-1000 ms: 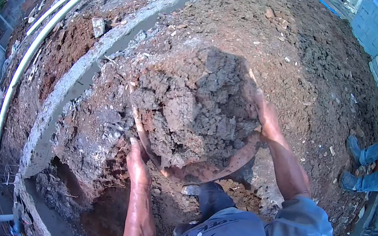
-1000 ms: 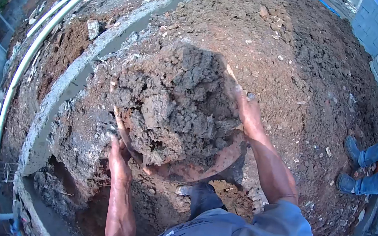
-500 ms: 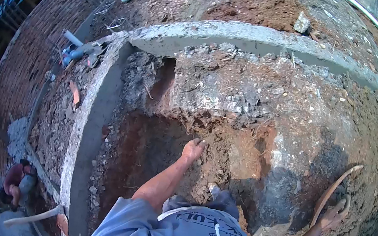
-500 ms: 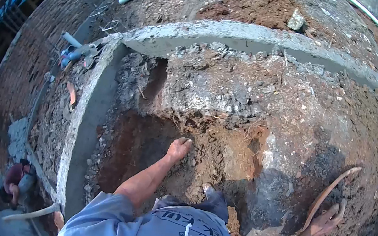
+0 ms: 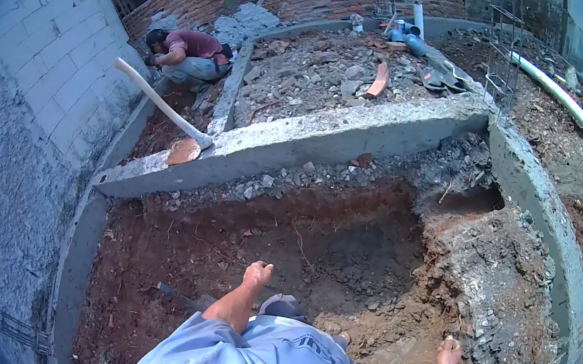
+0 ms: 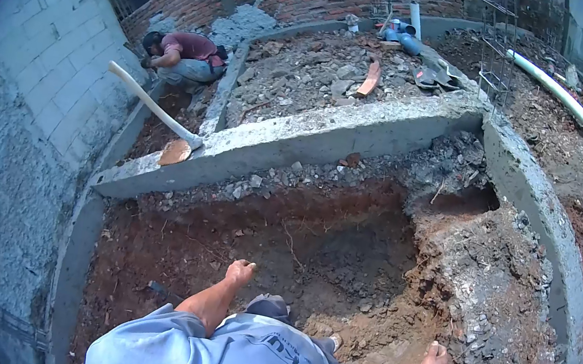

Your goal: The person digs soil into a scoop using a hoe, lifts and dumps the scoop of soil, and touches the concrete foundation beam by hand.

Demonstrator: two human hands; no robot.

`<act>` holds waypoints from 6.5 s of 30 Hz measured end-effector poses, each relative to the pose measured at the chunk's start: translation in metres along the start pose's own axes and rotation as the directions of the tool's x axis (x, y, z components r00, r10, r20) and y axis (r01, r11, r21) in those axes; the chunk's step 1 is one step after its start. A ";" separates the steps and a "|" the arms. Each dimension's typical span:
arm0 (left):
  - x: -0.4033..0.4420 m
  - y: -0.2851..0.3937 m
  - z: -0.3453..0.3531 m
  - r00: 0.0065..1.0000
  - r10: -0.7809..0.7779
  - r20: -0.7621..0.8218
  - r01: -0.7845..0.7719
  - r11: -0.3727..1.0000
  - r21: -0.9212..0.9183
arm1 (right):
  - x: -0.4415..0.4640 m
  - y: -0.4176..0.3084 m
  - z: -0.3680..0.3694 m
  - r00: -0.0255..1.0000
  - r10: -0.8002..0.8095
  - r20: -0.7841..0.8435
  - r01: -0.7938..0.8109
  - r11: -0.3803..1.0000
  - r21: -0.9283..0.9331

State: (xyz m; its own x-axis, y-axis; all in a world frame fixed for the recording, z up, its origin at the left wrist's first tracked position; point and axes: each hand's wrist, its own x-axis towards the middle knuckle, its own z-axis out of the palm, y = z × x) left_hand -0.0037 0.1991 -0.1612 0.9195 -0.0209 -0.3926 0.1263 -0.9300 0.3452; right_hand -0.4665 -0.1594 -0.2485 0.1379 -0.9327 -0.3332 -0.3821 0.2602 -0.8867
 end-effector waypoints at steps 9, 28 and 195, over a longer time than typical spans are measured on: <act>0.011 -0.118 0.002 0.960 -0.281 0.008 0.273 0.925 -0.264 | 0.067 -0.073 0.136 0.966 -0.109 0.235 0.164 0.960 -0.229; 0.263 -0.195 -0.009 0.816 -0.568 0.107 0.331 0.308 -0.892 | -0.033 -0.242 0.438 0.817 -0.065 0.573 0.237 0.943 -0.232; 0.473 0.114 -0.200 0.408 -0.913 -0.025 0.034 0.043 -0.999 | -0.148 -0.498 1.118 -0.108 -0.274 0.956 0.992 -0.095 0.085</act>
State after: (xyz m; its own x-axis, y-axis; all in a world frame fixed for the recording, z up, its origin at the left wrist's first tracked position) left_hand 0.5202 0.1564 -0.1375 0.2688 0.8495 -0.4540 0.4086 0.3262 0.8524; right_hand 0.7252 0.1279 -0.1165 0.9630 0.2683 -0.0269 0.2511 -0.9286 -0.2734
